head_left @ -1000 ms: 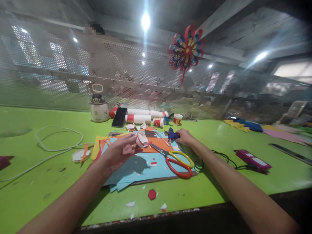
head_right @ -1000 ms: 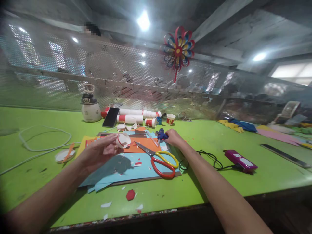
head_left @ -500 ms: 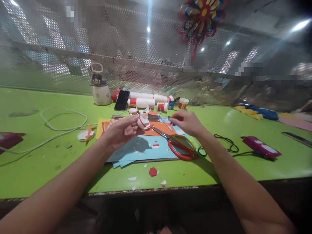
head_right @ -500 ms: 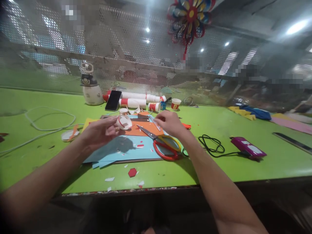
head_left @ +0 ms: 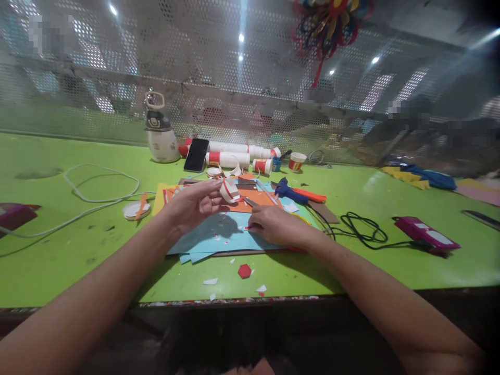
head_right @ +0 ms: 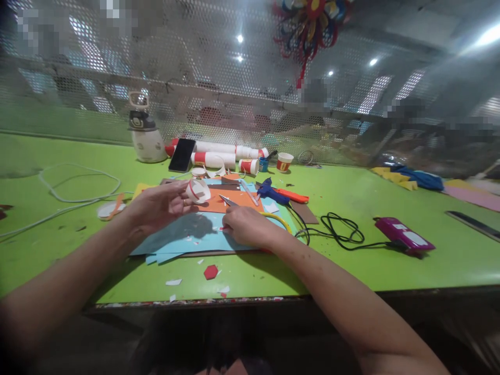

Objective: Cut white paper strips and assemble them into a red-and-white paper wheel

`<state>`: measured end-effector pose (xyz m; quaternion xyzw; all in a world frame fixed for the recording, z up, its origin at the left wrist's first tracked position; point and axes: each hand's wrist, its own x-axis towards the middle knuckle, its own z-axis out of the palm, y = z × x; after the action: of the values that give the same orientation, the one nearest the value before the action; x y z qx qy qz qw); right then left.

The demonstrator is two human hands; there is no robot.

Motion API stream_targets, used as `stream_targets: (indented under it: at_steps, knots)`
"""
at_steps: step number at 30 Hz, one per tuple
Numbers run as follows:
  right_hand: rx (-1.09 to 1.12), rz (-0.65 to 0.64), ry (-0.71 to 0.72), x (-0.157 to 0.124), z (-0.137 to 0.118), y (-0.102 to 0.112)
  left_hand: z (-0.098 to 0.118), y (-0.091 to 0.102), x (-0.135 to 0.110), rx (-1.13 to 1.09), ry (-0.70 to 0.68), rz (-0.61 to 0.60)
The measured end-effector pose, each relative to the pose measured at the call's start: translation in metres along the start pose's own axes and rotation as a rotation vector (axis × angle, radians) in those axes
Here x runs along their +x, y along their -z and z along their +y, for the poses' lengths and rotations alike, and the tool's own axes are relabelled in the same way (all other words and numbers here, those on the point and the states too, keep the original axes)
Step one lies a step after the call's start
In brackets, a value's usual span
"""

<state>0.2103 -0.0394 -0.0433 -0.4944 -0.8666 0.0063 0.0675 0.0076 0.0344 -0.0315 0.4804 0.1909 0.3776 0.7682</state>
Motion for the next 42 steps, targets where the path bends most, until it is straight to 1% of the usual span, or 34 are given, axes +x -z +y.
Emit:
stream_targets:
  at_steps: [5,11,16,21,29,33,36,42]
  knots:
    - [-0.025,0.010,0.014,0.001,0.000,-0.002,0.001,-0.001,-0.001,0.013,0.020,-0.006]
    - [0.016,0.032,0.027,-0.001,0.006,-0.002,0.000,-0.001,-0.002,0.004,0.020,0.001]
    - [0.068,0.085,-0.029,-0.002,0.009,0.000,0.000,-0.002,-0.002,0.018,0.033,-0.025]
    - [0.127,0.127,-0.074,-0.005,0.011,0.003,-0.002,-0.002,-0.003,0.035,0.038,-0.019]
    - [0.184,0.106,-0.068,-0.004,0.011,0.006,-0.006,-0.001,-0.002,0.037,0.075,-0.016]
    - [0.208,0.084,-0.093,-0.005,0.010,0.010,-0.006,-0.003,-0.003,0.046,0.082,-0.037]
    - [0.225,0.061,-0.104,-0.005,0.009,0.013,-0.008,-0.004,-0.003,0.043,0.097,-0.029]
    - [0.233,0.066,-0.099,-0.007,0.009,0.014,-0.012,-0.003,-0.002,0.007,0.108,-0.115]
